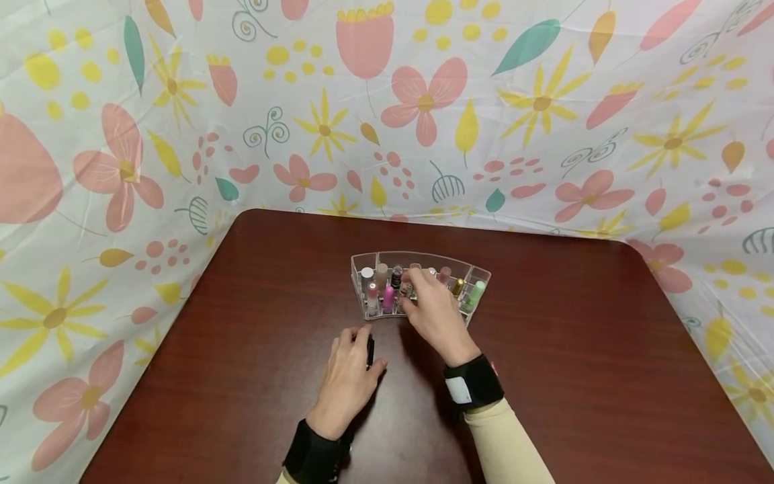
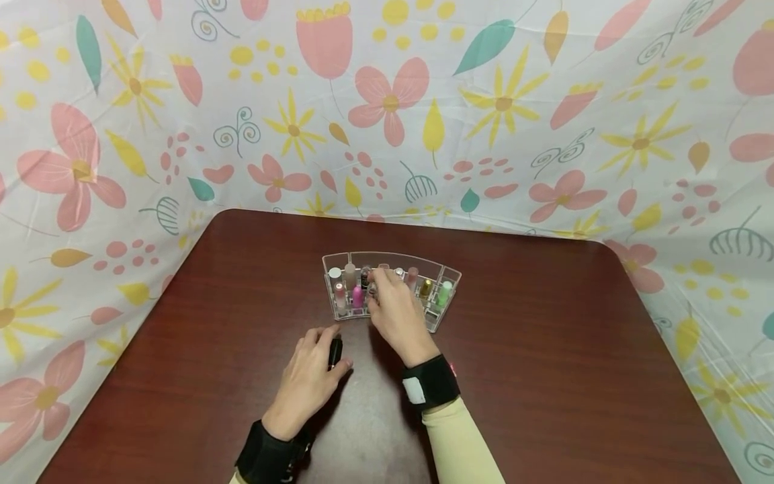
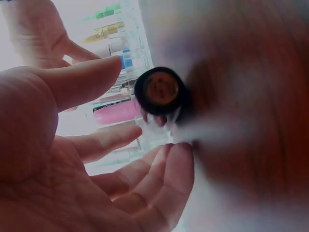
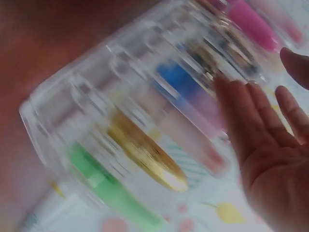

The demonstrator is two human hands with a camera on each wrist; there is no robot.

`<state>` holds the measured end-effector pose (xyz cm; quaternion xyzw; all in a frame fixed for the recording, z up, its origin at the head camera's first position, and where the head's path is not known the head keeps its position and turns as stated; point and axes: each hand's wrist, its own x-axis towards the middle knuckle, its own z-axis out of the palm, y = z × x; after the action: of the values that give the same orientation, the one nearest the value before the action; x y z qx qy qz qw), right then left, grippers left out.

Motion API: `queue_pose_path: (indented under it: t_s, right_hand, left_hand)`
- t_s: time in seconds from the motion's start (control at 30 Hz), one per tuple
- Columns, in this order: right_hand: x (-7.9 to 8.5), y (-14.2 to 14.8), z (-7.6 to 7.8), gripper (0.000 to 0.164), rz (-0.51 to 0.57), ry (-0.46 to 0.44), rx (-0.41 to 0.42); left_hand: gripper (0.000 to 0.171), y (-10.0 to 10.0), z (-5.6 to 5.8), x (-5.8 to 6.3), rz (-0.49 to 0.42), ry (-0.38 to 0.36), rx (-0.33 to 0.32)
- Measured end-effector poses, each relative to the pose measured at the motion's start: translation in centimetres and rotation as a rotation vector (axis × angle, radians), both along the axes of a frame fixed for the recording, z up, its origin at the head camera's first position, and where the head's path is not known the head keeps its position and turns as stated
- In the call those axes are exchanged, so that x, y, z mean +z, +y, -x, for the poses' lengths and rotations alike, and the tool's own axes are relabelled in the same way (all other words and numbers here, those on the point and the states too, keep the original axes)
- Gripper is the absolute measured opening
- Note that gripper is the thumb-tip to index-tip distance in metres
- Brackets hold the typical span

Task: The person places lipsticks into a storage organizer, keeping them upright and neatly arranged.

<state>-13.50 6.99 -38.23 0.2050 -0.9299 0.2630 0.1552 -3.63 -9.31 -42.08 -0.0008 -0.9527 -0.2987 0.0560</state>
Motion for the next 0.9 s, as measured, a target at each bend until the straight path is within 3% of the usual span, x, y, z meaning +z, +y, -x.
queue_pose_path:
  t_s: [0.13, 0.27, 0.4, 0.53, 0.7, 0.9]
  right_hand:
    - [1.6, 0.0, -1.4, 0.030, -0.086, 0.103, -0.028]
    - [3.1, -0.4, -2.5, 0.029, -0.202, 0.160, 0.139]
    - [3.0, -1.3, -2.8, 0.036, -0.353, 0.050, 0.378]
    - [1.6, -2.3, -2.3, 0.034, -0.455, -0.087, 0.527]
    - [0.5, -3.5, -2.0, 0.035, -0.550, -0.124, 0.614]
    - [0.0, -4.5, -2.1, 0.029, -0.572, -0.145, 0.650]
  left_hand:
    - [0.061, -0.1, -0.8, 0.4, 0.076, 0.007, 0.061]
    - [0.061, 0.3, -1.9, 1.2, 0.165, 0.000, 0.107]
    - [0.060, 0.9, -2.7, 2.2, 0.241, -0.054, 0.150]
    - [0.055, 1.6, -3.1, 2.4, 0.305, -0.053, 0.194]
    - [0.054, 2.2, -2.9, 1.5, 0.344, -0.063, 0.228]
    - [0.052, 2.5, -2.6, 0.5, 0.362, -0.072, 0.256]
